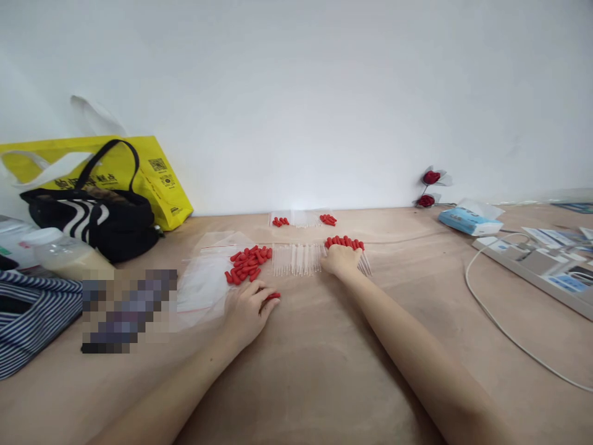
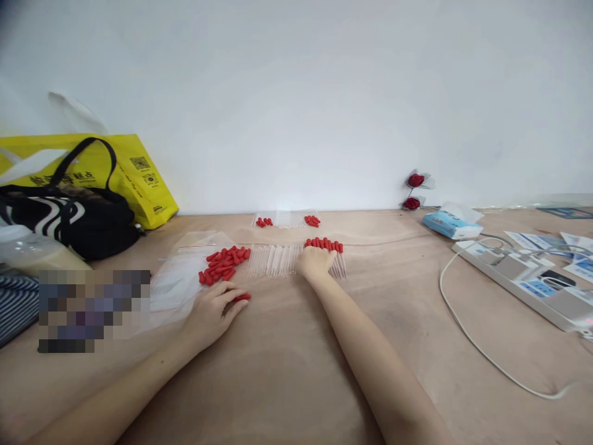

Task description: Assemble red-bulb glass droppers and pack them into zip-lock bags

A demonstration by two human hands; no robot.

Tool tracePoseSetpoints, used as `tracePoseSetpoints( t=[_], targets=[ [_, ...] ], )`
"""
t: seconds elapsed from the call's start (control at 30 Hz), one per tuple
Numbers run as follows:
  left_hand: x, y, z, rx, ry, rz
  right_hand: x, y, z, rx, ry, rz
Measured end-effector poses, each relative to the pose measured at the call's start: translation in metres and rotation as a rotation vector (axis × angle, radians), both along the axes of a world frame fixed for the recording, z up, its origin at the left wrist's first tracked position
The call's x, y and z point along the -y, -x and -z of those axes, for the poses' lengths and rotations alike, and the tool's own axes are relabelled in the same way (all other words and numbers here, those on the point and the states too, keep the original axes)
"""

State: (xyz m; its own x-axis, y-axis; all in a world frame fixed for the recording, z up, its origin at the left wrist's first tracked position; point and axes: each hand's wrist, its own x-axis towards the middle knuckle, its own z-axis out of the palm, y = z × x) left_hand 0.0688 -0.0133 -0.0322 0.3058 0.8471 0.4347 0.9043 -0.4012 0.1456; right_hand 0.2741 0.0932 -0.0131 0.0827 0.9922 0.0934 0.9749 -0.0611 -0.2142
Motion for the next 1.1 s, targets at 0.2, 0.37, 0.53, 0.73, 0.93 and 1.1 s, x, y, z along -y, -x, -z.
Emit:
tracePoseSetpoints(
  t=[0.2,0.37,0.53,0.73,0.93,1.1],
  targets=[
    [0.003,-0.006,-0.002,0.03,0.015,-0.022,0.019,-0.017,0.001,-0.045,-0.151,-0.127],
    [0.003,-0.023,-0.001,0.127,0.049,0.037,0.058,-0.043,0.022,-0.297,-0.384,-0.638],
    [0.001,-0.039,0.001,0.162,0.023,0.092,0.088,-0.051,0.037,-0.318,-0.429,-0.827],
    [0.003,-0.042,0.0,0.185,0.046,0.089,0.093,-0.041,0.034,-0.299,-0.409,-0.849],
    [0.004,-0.042,0.0,0.216,0.035,0.105,0.098,-0.037,0.031,-0.332,-0.367,-0.886],
    [0.006,-0.044,-0.001,0.231,0.046,0.117,0.1,-0.036,0.029,-0.382,-0.394,-0.873]
  ],
)
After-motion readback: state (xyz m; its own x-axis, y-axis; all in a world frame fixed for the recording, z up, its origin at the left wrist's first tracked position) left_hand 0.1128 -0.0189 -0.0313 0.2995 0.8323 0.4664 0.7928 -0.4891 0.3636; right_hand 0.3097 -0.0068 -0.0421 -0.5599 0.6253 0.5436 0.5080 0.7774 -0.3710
